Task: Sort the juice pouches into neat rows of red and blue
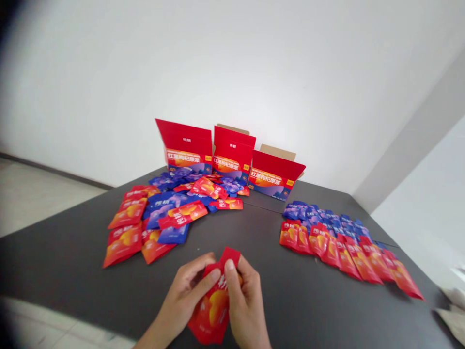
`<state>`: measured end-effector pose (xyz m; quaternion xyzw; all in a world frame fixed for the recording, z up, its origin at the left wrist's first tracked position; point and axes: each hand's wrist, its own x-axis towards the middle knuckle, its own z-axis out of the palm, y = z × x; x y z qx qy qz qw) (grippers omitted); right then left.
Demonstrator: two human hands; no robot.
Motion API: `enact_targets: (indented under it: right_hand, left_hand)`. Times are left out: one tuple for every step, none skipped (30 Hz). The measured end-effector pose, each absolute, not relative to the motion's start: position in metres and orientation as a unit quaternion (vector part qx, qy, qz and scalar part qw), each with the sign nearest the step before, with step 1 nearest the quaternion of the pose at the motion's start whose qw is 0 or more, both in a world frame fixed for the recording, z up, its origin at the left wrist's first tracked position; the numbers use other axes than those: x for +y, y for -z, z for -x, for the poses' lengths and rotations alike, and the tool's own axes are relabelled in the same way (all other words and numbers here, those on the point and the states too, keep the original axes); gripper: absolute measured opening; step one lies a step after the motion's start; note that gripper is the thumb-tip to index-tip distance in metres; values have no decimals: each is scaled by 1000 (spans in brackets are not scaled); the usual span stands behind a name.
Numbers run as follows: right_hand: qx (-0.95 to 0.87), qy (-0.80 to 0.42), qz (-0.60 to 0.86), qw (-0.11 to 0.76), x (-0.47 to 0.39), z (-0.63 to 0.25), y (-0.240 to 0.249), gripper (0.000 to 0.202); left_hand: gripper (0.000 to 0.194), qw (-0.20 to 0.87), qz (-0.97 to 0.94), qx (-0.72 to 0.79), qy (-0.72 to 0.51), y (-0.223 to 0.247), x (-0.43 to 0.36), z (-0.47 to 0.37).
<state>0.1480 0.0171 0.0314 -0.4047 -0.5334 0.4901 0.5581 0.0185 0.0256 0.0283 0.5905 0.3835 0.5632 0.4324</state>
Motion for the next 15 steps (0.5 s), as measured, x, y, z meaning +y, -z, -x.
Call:
enact_targets:
  right_hand:
    - [-536, -490, 402, 558, 15, -149, -30, 27]
    - [-544, -489, 398, 554, 12, -149, -29, 25]
    - [-554, -486, 394, 549, 9, -150, -28, 24]
    - [-565, -482, 393, 543, 7, -152, -28, 24]
    - [-571, -477, 395, 539, 5, -154, -30, 25]
    - [-572, -472, 401, 538, 5, -158, -32, 26]
    - [-567, -466, 412, 540, 7, -164, -36, 27]
    - [-556, -456, 426, 549, 12, -171, -40, 27]
    - [-541, -438, 445, 563, 20, -182, -45, 27]
    - [-529, -415, 466, 575, 31, -195, -50, 28]
    - [-518, -385, 490, 587, 45, -210, -55, 28]
    - [-519, -360, 513, 581, 63, -225, -59, 29]
    - [-533, -344, 536, 557, 82, -242, -61, 30]
    - [-545, -320, 562, 534, 101, -257, -62, 31]
    - [-558, -294, 591, 503, 121, -271, -61, 33]
  left_hand:
    - [33, 439, -585, 381, -566, -29, 26, -19]
    - [33, 445, -581, 379, -566, -30, 26, -20]
    - [34, 452, -580, 376, -564, -30, 27, -20]
    - [35, 458, -580, 372, -561, -31, 27, -20]
    - [35, 466, -581, 367, -557, -31, 27, -21]
    - [35, 477, -582, 358, -553, -31, 28, -20]
    - [34, 489, -582, 348, -548, -31, 29, -20]
    - [31, 500, -581, 340, -544, -31, 30, -19]
    - [26, 508, -581, 334, -541, -30, 32, -18]
    - [20, 510, -581, 333, -540, -28, 34, -16]
    - [16, 508, -582, 335, -539, -27, 35, -15]
    - [15, 504, -584, 339, -538, -25, 36, -14]
    - [16, 499, -587, 344, -537, -23, 37, -13]
    - [18, 492, -592, 349, -534, -21, 38, -13]
    - [19, 485, -601, 354, -528, -19, 38, -13]
